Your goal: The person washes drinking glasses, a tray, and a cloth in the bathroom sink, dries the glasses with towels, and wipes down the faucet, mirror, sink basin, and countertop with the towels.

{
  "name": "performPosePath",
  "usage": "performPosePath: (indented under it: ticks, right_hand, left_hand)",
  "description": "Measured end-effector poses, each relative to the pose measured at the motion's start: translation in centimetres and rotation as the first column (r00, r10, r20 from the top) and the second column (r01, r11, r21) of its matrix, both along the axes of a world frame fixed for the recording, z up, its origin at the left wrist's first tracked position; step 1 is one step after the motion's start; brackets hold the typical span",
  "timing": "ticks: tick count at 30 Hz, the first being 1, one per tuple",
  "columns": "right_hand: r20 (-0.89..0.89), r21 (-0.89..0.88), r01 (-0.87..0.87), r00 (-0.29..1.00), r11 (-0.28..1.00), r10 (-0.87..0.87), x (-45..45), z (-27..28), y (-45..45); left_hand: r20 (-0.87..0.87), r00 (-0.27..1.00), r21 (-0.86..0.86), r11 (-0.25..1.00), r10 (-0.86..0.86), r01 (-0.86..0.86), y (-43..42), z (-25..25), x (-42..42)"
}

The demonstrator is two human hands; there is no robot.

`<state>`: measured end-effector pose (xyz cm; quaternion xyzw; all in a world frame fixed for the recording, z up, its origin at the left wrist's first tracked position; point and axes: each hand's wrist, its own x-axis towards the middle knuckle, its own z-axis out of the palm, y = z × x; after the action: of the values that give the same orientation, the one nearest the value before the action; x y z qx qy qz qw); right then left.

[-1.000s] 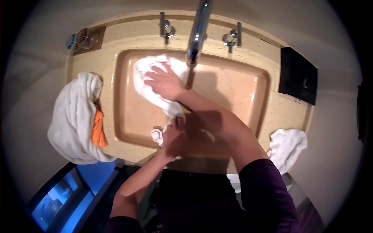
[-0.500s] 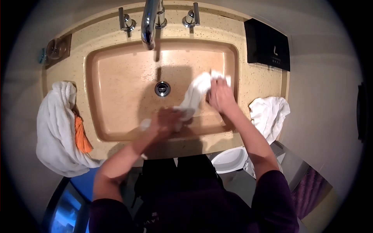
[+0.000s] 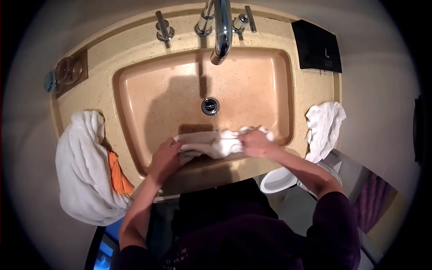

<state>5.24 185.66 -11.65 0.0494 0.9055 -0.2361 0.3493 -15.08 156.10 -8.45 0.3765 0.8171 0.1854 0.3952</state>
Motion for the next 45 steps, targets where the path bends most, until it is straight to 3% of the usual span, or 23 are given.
performPosePath:
  ticks: [3, 4, 6, 7, 9, 10, 11, 12, 14, 16, 19, 21, 23, 25, 27, 29, 31, 36, 39, 41, 42, 43, 45]
  right_hand:
    - [0.142, -0.301, 0.112, 0.987, 0.947, -0.072, -7.5, 3.4, -6.5]
    - [0.109, -0.272, 0.151, 0.986, 0.950, -0.126, -9.1, 2.8, -9.2]
    - [0.063, -0.248, 0.189, 0.982, 0.950, -0.179, -9.9, 1.3, -10.9]
    - [-0.060, -0.161, 0.142, 0.986, 0.977, -0.153, -9.7, -0.2, -10.8]
    - [-0.226, 0.083, 0.125, 0.969, 0.989, -0.104, -10.7, -1.3, -8.9]
    - [-0.660, -0.427, 0.194, 0.601, 0.883, -0.451, -9.2, -8.2, -5.3]
    - [-0.620, 0.108, 0.368, 0.751, 0.923, -0.227, -13.6, -0.5, -2.7]
    - [-0.716, -0.025, 0.414, 0.628, 0.910, -0.305, -15.8, 2.2, 0.0]
    - [-0.638, 0.093, 0.333, 0.743, 0.938, -0.200, -16.4, 0.5, 2.3]
    - [-0.525, 0.148, 0.206, 0.845, 0.967, -0.100, -13.4, -1.0, 1.7]
    - [-0.346, -0.096, 0.052, 0.935, 0.994, -0.082, -3.8, 0.2, 1.1]
    - [-0.165, -0.007, -0.015, 0.986, 1.000, 0.014, 0.4, 2.0, 2.8]
    - [-0.193, 0.341, -0.139, 0.958, 0.930, 0.214, 1.6, 0.9, 6.8]
    - [-0.256, 0.467, 0.126, 0.967, 0.875, -0.002, -2.3, 4.6, 10.5]
    - [-0.551, 0.387, 0.482, 0.805, 0.786, -0.222, -4.9, 3.7, 13.1]
    - [-0.383, 0.441, 0.383, 0.898, 0.811, -0.216, -4.0, 3.0, 11.0]
    - [-0.113, 0.403, 0.280, 0.960, 0.871, -0.256, -2.4, 3.6, 10.0]
    - [0.157, 0.242, 0.248, 0.944, 0.938, -0.290, 2.1, 3.0, 6.6]
    - [0.081, 0.194, -0.064, 0.996, 0.979, 0.050, -1.7, 0.2, -0.9]
    - [-0.100, -0.073, 0.173, 0.979, 0.982, -0.180, -5.0, -1.1, -7.8]
    - [-0.126, -0.267, 0.099, 0.983, 0.959, -0.137, -7.3, 0.5, -10.2]
    - [-0.057, -0.249, 0.094, 0.992, 0.964, -0.112, -9.6, 3.4, -11.8]
    - [-0.119, -0.616, 0.325, 0.862, 0.718, -0.492, -10.6, 4.1, -14.5]
  left_hand:
    - [0.054, 0.980, 0.177, 0.964, 0.190, -0.197, -2.1, -3.1, 0.3]
    - [0.051, 0.982, 0.174, 0.967, 0.179, -0.185, -2.5, -4.4, 0.6]
    - [0.370, 0.732, 0.152, 0.740, 0.573, -0.656, -2.9, -6.2, 0.9]
    - [0.363, 0.736, 0.152, 0.743, 0.572, -0.652, -2.1, -5.4, 0.1]
    - [0.097, 0.773, 0.396, 0.689, 0.627, -0.607, 0.0, -3.6, -2.3]
    - [-0.007, 0.794, 0.479, 0.699, 0.608, -0.531, 1.2, -3.0, -4.3]
    - [-0.113, 0.800, 0.549, 0.709, 0.589, -0.443, 2.4, -2.6, -6.6]
    - [-0.239, 0.824, 0.426, 0.818, 0.514, -0.387, 3.8, -2.2, -8.4]
    - [-0.517, 0.822, 0.141, 0.971, 0.238, -0.193, 6.1, -2.4, -8.9]
    - [-0.754, 0.647, -0.144, 0.989, -0.113, 0.005, 7.5, -3.2, -6.2]
    - [-0.481, 0.866, 0.054, 0.981, -0.139, 0.187, 6.1, -2.0, -1.5]
    - [-0.454, 0.865, 0.138, 0.942, -0.214, 0.306, 5.6, -2.1, 0.6]
    - [-0.318, 0.894, 0.134, 0.919, -0.314, 0.370, 7.3, -1.9, 2.6]
    - [-0.287, 0.928, 0.217, 0.928, -0.236, 0.303, 11.3, -3.3, 4.5]
    - [-0.241, 0.958, 0.284, 0.933, -0.155, 0.223, 16.1, -4.9, 6.3]
    - [-0.283, 0.956, 0.519, 0.826, -0.077, 0.221, 18.8, -5.7, 8.2]
    - [-0.214, 0.958, 0.490, 0.828, -0.190, 0.274, 17.9, -5.5, 7.5]
    - [-0.135, 0.914, 0.137, 0.907, -0.382, 0.399, 7.6, -1.7, 2.2]
    - [-0.107, 0.959, -0.008, 0.965, -0.262, 0.262, 2.2, -0.9, 1.1]
    - [0.026, 0.999, 0.033, 0.999, 0.036, -0.037, -0.5, -1.9, 1.4]
    - [0.019, 0.993, 0.083, 0.990, 0.115, -0.116, -1.2, -2.4, 1.3]
    - [-0.012, 0.995, 0.092, 0.991, 0.094, -0.093, -1.3, -2.5, 1.0]
    - [0.234, 0.751, 0.090, 0.756, 0.617, -0.649, -2.2, -1.8, 1.2]
